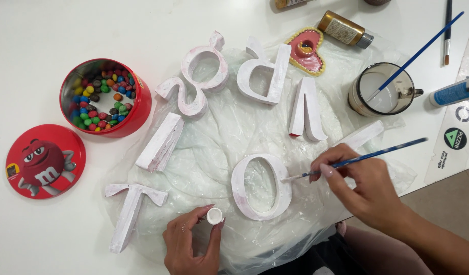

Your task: Painting the edges of a 3D letter 'O' with white paint on a craft table.

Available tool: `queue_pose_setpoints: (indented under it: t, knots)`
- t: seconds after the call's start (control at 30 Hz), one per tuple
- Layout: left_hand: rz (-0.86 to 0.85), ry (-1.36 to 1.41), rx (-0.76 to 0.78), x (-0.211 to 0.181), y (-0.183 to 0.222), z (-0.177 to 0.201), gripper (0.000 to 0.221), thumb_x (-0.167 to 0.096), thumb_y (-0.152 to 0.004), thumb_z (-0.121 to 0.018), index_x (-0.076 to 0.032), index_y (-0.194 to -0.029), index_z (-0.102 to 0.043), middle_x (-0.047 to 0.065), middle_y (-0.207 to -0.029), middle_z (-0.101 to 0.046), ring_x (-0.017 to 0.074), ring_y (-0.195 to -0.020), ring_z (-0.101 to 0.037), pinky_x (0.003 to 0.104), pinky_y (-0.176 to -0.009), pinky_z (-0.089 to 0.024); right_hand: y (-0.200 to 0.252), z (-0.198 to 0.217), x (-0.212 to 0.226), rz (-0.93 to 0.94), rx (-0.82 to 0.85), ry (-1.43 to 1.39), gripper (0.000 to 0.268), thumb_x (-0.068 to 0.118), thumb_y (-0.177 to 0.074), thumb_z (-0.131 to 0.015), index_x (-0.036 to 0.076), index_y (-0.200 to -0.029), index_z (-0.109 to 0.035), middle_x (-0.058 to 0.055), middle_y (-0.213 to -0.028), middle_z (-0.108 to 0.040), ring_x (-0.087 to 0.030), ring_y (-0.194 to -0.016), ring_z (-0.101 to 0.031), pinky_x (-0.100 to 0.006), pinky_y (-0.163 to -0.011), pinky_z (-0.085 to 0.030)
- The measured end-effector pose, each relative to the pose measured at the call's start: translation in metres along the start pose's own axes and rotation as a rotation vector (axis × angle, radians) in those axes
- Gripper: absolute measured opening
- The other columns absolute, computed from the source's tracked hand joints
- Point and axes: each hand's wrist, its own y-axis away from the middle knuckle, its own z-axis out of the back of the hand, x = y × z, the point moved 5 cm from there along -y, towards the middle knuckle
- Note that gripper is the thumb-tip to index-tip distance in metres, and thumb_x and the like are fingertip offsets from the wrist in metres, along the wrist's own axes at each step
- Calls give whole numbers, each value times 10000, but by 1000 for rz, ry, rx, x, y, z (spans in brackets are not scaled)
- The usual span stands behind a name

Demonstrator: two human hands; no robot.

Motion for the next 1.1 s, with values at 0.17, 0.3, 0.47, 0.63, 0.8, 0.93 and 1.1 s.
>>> queue_pose_setpoints:
  t: [0.17, 0.3, 0.47, 0.63, 0.8, 0.93, 1.1]
  knots:
    - [17, 5, 13, 0, 1, 0, 214, -136, -863, -878, -162, -1050, -778, -63, -1034, -807, 131, -902, -697, 247, -837, -521, -2, -5, -3, -39, 51, -38, 308, 217, -1045, -543, 82, -936, -797, -3, -908, -804, -112, -743, -804, -230, -598, -623]
    - [10, 7, 10, 1, 1, 0, 209, -148, -864, -879, -164, -1046, -779, -59, -1024, -809, 133, -910, -703, 248, -863, -532, -4, 2, 1, -16, -48, -19, 334, 175, -1066, -516, 28, -929, -782, -36, -961, -774, -128, -755, -799, -214, -570, -606]
    - [4, 18, 8, -1, 0, 0, 219, -142, -862, -887, -149, -1053, -781, -43, -1033, -815, 142, -909, -702, 249, -846, -547, -4, 2, -3, -39, -69, 1, 307, 173, -1065, -532, 31, -944, -776, -36, -982, -775, -130, -777, -805, -221, -577, -614]
    - [-6, 7, 6, 1, 0, 0, 218, -140, -861, -882, -152, -1051, -776, -50, -1038, -810, 140, -898, -701, 255, -862, -531, 3, -1, -3, -59, 68, -66, 340, 237, -1046, -533, 97, -907, -811, 7, -881, -796, -108, -713, -787, -232, -571, -584]
    - [0, 17, 11, -1, 0, 0, 211, -138, -864, -880, -140, -1049, -780, -40, -1040, -809, 143, -894, -697, 256, -874, -529, -4, 6, -8, -21, 32, 1, 344, 229, -1043, -536, 81, -897, -810, -1, -882, -793, -98, -675, -766, -213, -526, -591]
    - [6, 3, 8, -2, -1, 0, 209, -136, -860, -885, -152, -1041, -781, -55, -1030, -808, 135, -899, -701, 256, -864, -527, 1, 8, -7, -17, 27, -53, 341, 211, -1060, -517, 74, -920, -796, -13, -892, -773, -123, -712, -775, -243, -635, -590]
    - [13, 6, 18, -2, -1, 1, 227, -124, -850, -888, -151, -1049, -784, -52, -1034, -807, 138, -892, -693, 255, -872, -522, -7, 3, -14, 32, 63, -19, 368, 263, -1042, -518, 109, -896, -819, 4, -842, -800, -71, -535, -697, -210, -442, -494]
